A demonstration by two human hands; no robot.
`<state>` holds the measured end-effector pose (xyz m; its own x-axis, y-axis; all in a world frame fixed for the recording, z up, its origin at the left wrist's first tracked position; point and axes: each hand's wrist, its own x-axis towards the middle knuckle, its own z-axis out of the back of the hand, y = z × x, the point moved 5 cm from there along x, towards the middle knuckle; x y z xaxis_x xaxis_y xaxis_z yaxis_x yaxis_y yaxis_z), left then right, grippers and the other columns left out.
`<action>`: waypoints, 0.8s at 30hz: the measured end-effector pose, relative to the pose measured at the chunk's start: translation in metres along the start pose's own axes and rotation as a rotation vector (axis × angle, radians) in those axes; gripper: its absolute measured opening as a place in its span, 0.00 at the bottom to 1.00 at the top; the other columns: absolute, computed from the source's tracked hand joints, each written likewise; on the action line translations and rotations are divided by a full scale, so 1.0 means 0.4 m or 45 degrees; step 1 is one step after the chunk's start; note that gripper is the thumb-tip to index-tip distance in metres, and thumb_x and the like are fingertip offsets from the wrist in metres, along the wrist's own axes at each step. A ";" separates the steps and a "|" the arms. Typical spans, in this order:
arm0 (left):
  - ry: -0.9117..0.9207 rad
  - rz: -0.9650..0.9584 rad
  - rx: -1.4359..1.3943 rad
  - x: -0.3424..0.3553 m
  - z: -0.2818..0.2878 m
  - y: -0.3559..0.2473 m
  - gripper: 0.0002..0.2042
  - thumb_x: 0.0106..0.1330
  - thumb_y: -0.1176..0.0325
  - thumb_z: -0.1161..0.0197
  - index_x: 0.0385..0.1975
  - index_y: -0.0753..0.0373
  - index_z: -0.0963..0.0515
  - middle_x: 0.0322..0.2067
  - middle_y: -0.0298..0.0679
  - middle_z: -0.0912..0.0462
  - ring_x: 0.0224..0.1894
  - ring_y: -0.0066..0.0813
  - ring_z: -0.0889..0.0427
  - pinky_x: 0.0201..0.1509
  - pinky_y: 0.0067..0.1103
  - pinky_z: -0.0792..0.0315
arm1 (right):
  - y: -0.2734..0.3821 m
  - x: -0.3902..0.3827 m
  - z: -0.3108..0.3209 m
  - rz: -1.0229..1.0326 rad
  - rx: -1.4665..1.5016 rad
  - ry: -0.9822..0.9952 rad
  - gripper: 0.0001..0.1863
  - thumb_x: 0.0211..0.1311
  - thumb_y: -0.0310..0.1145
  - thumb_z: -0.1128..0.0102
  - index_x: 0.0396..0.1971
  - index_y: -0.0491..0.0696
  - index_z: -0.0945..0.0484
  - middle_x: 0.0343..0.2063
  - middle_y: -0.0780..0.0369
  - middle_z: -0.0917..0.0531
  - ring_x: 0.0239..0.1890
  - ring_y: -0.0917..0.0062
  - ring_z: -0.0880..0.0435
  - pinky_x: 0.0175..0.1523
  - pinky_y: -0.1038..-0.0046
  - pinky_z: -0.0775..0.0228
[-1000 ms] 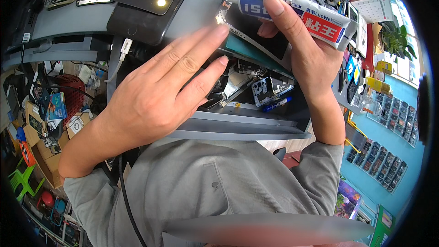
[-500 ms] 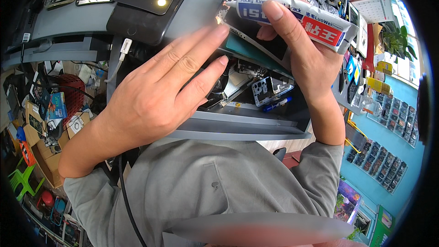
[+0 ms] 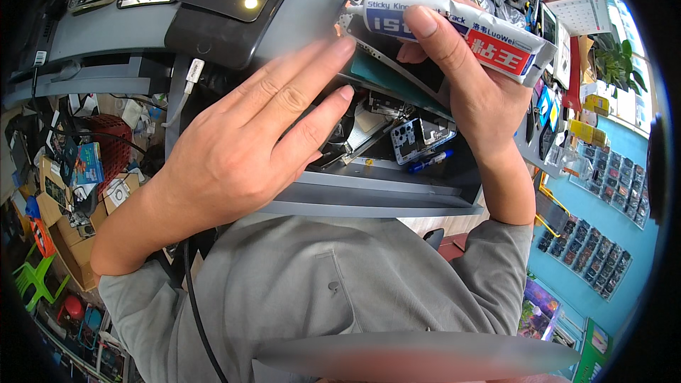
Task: The person applies adhesive along the edges of a smartphone screen assembly and then presses the screen onto the phone body. They wipe away excess adhesive and inspect the edges to ensure proper alignment and bonding.
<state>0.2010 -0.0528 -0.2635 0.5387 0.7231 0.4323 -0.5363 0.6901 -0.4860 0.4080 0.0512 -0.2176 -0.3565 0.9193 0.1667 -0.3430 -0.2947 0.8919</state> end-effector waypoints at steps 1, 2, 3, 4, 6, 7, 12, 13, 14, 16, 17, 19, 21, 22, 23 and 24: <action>-0.001 -0.002 0.000 0.000 0.000 0.000 0.40 0.46 0.75 0.19 0.66 0.73 0.21 0.78 0.62 0.31 0.74 0.64 0.24 0.77 0.44 0.24 | -0.002 0.000 0.000 0.002 0.005 0.006 0.16 0.77 0.33 0.27 0.56 0.39 0.09 0.47 0.59 0.06 0.35 0.82 0.10 0.45 0.80 0.16; 0.000 -0.003 0.000 0.000 0.000 0.000 0.40 0.46 0.75 0.19 0.66 0.73 0.21 0.78 0.62 0.31 0.74 0.64 0.24 0.77 0.44 0.24 | -0.006 -0.001 0.001 0.004 0.011 0.011 0.16 0.77 0.33 0.27 0.56 0.39 0.09 0.48 0.59 0.06 0.36 0.82 0.10 0.45 0.80 0.16; 0.000 -0.004 -0.001 0.000 0.000 0.000 0.40 0.46 0.75 0.19 0.66 0.73 0.21 0.78 0.62 0.31 0.74 0.64 0.24 0.77 0.44 0.24 | -0.008 -0.001 0.001 0.006 0.016 0.017 0.16 0.77 0.33 0.27 0.55 0.39 0.09 0.48 0.59 0.06 0.36 0.82 0.10 0.45 0.80 0.16; 0.001 -0.003 -0.002 0.000 0.000 0.000 0.40 0.46 0.75 0.19 0.66 0.73 0.21 0.78 0.62 0.31 0.74 0.64 0.24 0.77 0.44 0.24 | -0.006 -0.001 0.001 -0.004 0.027 0.018 0.15 0.77 0.33 0.27 0.55 0.39 0.09 0.48 0.58 0.06 0.36 0.82 0.10 0.45 0.80 0.16; -0.001 -0.006 -0.013 0.000 0.001 0.001 0.40 0.46 0.75 0.19 0.66 0.73 0.21 0.78 0.62 0.31 0.74 0.64 0.24 0.77 0.45 0.24 | -0.001 -0.002 -0.002 -0.025 0.049 0.019 0.15 0.77 0.33 0.27 0.54 0.38 0.09 0.49 0.57 0.06 0.36 0.82 0.10 0.45 0.80 0.16; -0.005 -0.009 -0.022 0.000 0.000 0.002 0.40 0.46 0.75 0.19 0.66 0.73 0.21 0.78 0.62 0.31 0.74 0.64 0.24 0.77 0.45 0.24 | -0.001 -0.002 -0.001 -0.008 0.041 0.019 0.15 0.77 0.32 0.27 0.54 0.38 0.09 0.50 0.57 0.06 0.36 0.81 0.10 0.45 0.79 0.15; 0.001 -0.012 -0.028 -0.001 0.000 0.002 0.40 0.46 0.75 0.18 0.66 0.74 0.21 0.78 0.63 0.32 0.75 0.64 0.25 0.76 0.45 0.24 | -0.003 -0.003 0.000 0.008 0.023 0.028 0.15 0.77 0.32 0.27 0.53 0.38 0.09 0.52 0.55 0.06 0.38 0.80 0.09 0.47 0.78 0.13; 0.000 -0.010 -0.032 0.000 0.001 0.002 0.40 0.47 0.75 0.18 0.66 0.74 0.21 0.77 0.63 0.31 0.75 0.64 0.25 0.77 0.45 0.24 | -0.005 -0.003 0.000 -0.005 0.040 0.033 0.15 0.77 0.32 0.27 0.54 0.38 0.09 0.53 0.55 0.07 0.38 0.79 0.08 0.47 0.78 0.13; 0.011 -0.004 -0.040 0.000 0.003 0.001 0.40 0.47 0.75 0.18 0.66 0.74 0.22 0.77 0.62 0.31 0.75 0.64 0.25 0.77 0.46 0.25 | -0.008 -0.004 0.001 -0.018 0.056 0.039 0.15 0.77 0.32 0.27 0.54 0.38 0.10 0.53 0.55 0.07 0.39 0.79 0.08 0.47 0.77 0.13; 0.045 0.010 -0.062 0.003 0.009 0.000 0.40 0.47 0.74 0.18 0.67 0.74 0.22 0.77 0.61 0.30 0.76 0.63 0.25 0.77 0.46 0.25 | -0.011 -0.005 0.001 -0.035 0.073 0.046 0.15 0.77 0.32 0.27 0.55 0.38 0.10 0.54 0.55 0.07 0.40 0.79 0.08 0.48 0.77 0.13; 0.069 0.019 -0.074 0.005 0.012 -0.001 0.40 0.47 0.74 0.18 0.67 0.74 0.22 0.77 0.61 0.29 0.76 0.62 0.26 0.78 0.46 0.25 | -0.011 -0.004 0.001 -0.037 0.073 0.048 0.16 0.77 0.32 0.27 0.56 0.38 0.10 0.55 0.55 0.07 0.41 0.79 0.08 0.48 0.77 0.13; 0.081 0.030 -0.101 0.006 0.016 -0.001 0.40 0.48 0.74 0.18 0.67 0.74 0.23 0.76 0.60 0.28 0.77 0.62 0.26 0.78 0.47 0.26 | -0.011 -0.004 0.000 -0.031 0.074 0.051 0.16 0.77 0.32 0.27 0.56 0.37 0.11 0.55 0.55 0.08 0.42 0.78 0.08 0.49 0.77 0.13; 0.090 0.036 -0.119 0.006 0.018 -0.001 0.40 0.48 0.74 0.19 0.68 0.74 0.23 0.76 0.59 0.27 0.77 0.61 0.26 0.79 0.47 0.26 | -0.011 -0.005 -0.002 -0.015 0.074 0.052 0.16 0.77 0.32 0.28 0.56 0.37 0.11 0.55 0.55 0.08 0.43 0.78 0.08 0.49 0.77 0.12; 0.093 0.035 -0.122 0.006 0.018 0.000 0.40 0.48 0.74 0.19 0.68 0.74 0.23 0.76 0.59 0.27 0.77 0.61 0.27 0.79 0.47 0.26 | -0.011 -0.004 -0.002 -0.011 0.059 0.064 0.16 0.77 0.32 0.28 0.57 0.37 0.11 0.55 0.54 0.08 0.43 0.78 0.08 0.49 0.77 0.12; 0.095 0.035 -0.126 0.006 0.019 0.000 0.40 0.49 0.73 0.19 0.68 0.74 0.23 0.76 0.58 0.27 0.77 0.61 0.27 0.79 0.47 0.27 | -0.012 -0.003 0.001 -0.008 0.043 0.076 0.16 0.77 0.31 0.28 0.57 0.37 0.11 0.55 0.54 0.08 0.43 0.77 0.08 0.49 0.76 0.12; 0.099 0.036 -0.124 0.006 0.019 -0.001 0.40 0.49 0.73 0.19 0.68 0.74 0.23 0.76 0.58 0.27 0.77 0.60 0.27 0.79 0.47 0.27 | -0.013 -0.003 0.001 -0.004 0.028 0.088 0.16 0.78 0.31 0.28 0.57 0.37 0.11 0.56 0.54 0.08 0.43 0.77 0.07 0.50 0.76 0.12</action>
<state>0.1974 -0.0510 -0.2564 0.5751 0.7351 0.3590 -0.4885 0.6606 -0.5701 0.4106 0.0518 -0.2221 -0.4152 0.8997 0.1350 -0.3251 -0.2854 0.9016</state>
